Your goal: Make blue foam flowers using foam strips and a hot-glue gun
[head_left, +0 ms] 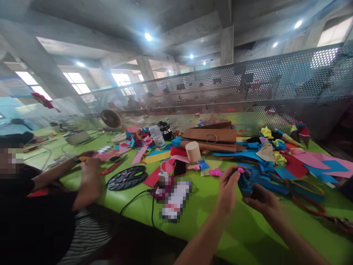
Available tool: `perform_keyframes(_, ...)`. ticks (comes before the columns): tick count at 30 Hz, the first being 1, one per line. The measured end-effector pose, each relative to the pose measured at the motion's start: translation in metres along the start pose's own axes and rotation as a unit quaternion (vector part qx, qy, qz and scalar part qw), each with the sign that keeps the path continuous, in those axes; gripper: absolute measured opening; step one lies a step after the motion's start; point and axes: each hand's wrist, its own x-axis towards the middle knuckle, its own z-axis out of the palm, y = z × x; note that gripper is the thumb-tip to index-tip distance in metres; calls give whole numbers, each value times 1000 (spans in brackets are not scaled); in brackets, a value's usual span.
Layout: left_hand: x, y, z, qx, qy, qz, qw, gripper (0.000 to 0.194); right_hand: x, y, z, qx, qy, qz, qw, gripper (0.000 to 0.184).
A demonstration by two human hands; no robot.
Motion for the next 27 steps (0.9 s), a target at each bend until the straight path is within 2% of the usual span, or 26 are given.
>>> perform_keyframes(4, 2, -5, 0, 1, 10, -12, 1000, 30, -1, -4, 1, 6, -1, -2, 1000, 46)
perform_keyframes(10, 9, -12, -5, 50, 46, 11, 998, 30, -2, -7, 1, -5, -6, -9, 1000, 43)
perform_keyframes(15, 6, -5, -4, 93, 46, 40, 994, 19, -1, -4, 1, -1, -10, -12, 1000, 44)
perform_keyframes(21, 4, 2, -3, 96, 49, 53, 993, 21, -2, -6, 1, 7, -3, -3, 1000, 45)
perform_keyframes(24, 5, -3, -11, 64, 21, 15, 998, 34, -1, 1, -3, 6, -1, -11, 1000, 43)
perform_keyframes(27, 4, -10, -21, 26, -75, -45, 996, 54, 1, 6, -7, -7, -2, -20, 1000, 41)
